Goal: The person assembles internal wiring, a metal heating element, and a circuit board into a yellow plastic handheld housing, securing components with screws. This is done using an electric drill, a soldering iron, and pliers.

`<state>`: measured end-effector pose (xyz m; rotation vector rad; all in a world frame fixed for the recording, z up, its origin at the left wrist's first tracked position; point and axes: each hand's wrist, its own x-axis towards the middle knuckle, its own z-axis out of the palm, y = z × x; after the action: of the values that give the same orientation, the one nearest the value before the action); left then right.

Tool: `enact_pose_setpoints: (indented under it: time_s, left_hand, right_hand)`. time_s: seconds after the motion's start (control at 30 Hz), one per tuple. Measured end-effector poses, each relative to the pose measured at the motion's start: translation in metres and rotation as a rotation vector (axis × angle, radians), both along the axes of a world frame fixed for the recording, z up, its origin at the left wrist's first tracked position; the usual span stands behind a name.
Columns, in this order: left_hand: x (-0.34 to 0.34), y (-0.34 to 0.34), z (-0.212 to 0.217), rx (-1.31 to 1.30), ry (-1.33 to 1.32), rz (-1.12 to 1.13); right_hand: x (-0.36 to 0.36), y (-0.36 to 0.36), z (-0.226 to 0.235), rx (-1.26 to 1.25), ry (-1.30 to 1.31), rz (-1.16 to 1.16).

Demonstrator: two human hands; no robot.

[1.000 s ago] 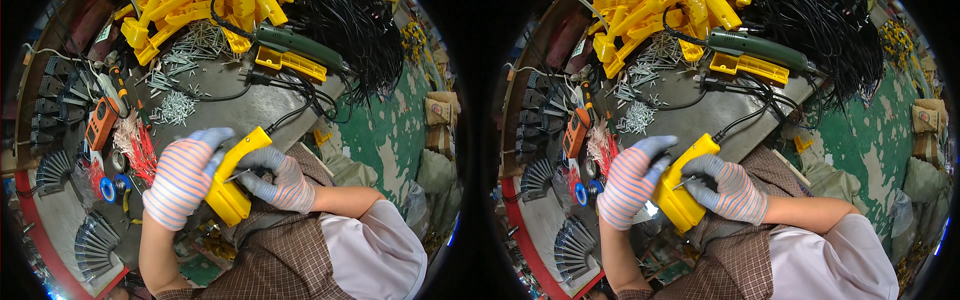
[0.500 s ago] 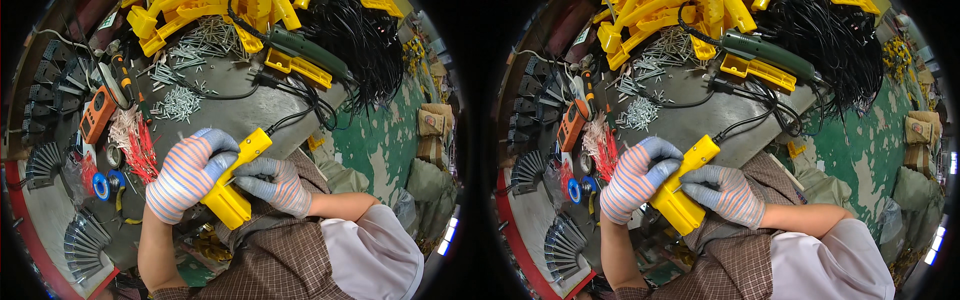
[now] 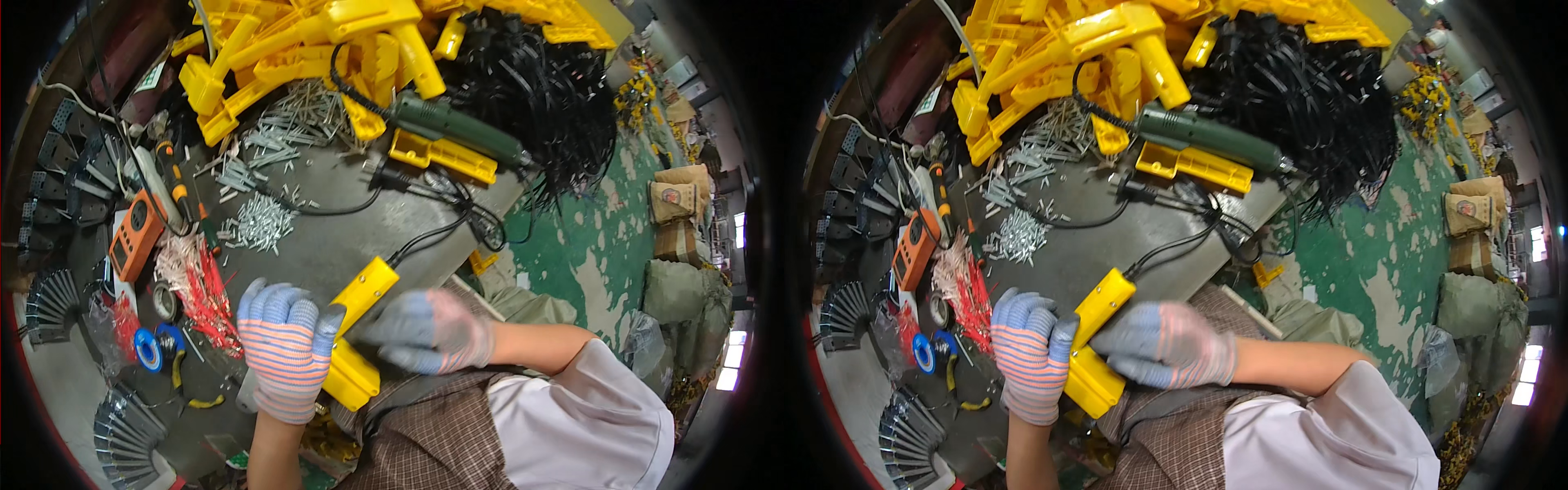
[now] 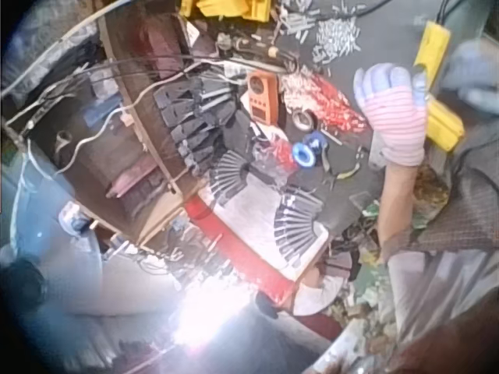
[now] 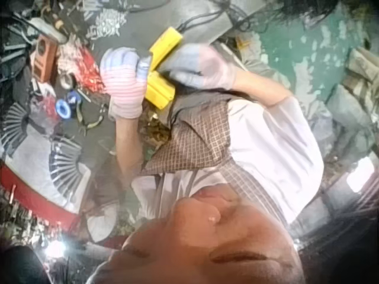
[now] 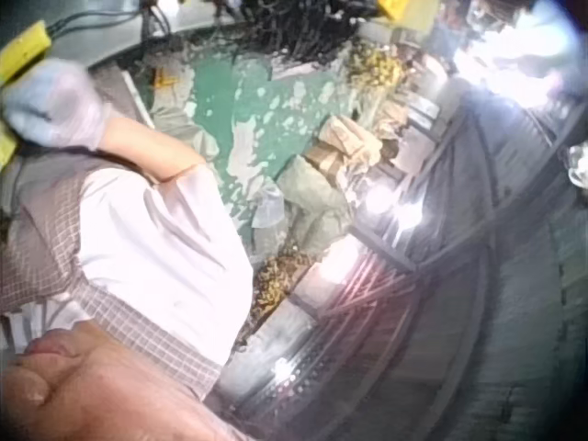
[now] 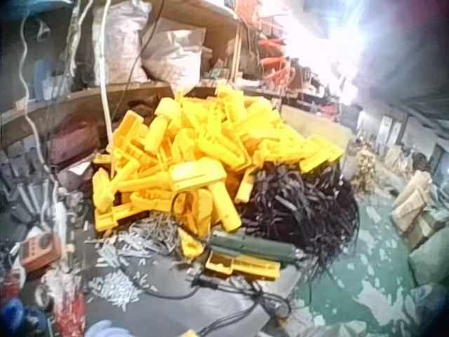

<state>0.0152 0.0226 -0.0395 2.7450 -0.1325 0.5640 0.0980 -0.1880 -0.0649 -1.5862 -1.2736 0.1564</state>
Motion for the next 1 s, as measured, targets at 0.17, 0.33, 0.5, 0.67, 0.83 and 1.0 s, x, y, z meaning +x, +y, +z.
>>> enact_pose_setpoints:
  time_s: [0.17,0.33,0.5,0.67,0.83,1.0]
  left_hand:
    - [-0.001,-0.024,0.023,0.086,0.071,0.001]
    - [0.006,-0.051,0.01,0.012,0.31,0.081]
    - [0.007,-0.056,0.002,0.082,0.289,0.16]
    - [0.009,-0.059,0.002,0.07,0.335,0.24]
    - [0.016,-0.055,0.001,0.072,0.355,0.285]
    - [0.02,-0.052,-0.005,0.051,0.257,0.275]
  right_hand:
    - [0.111,-0.032,0.053,-0.346,-0.585,-0.665]
    - [0.161,-0.058,0.045,-0.751,-0.676,-0.581]
    - [0.17,-0.062,0.066,-0.824,-0.326,-0.352]
    - [0.139,-0.036,0.107,-0.38,0.43,-0.149]
    - [0.111,0.003,0.109,-0.002,0.988,-0.015]
    - [0.085,0.03,0.108,0.086,0.989,-0.044]
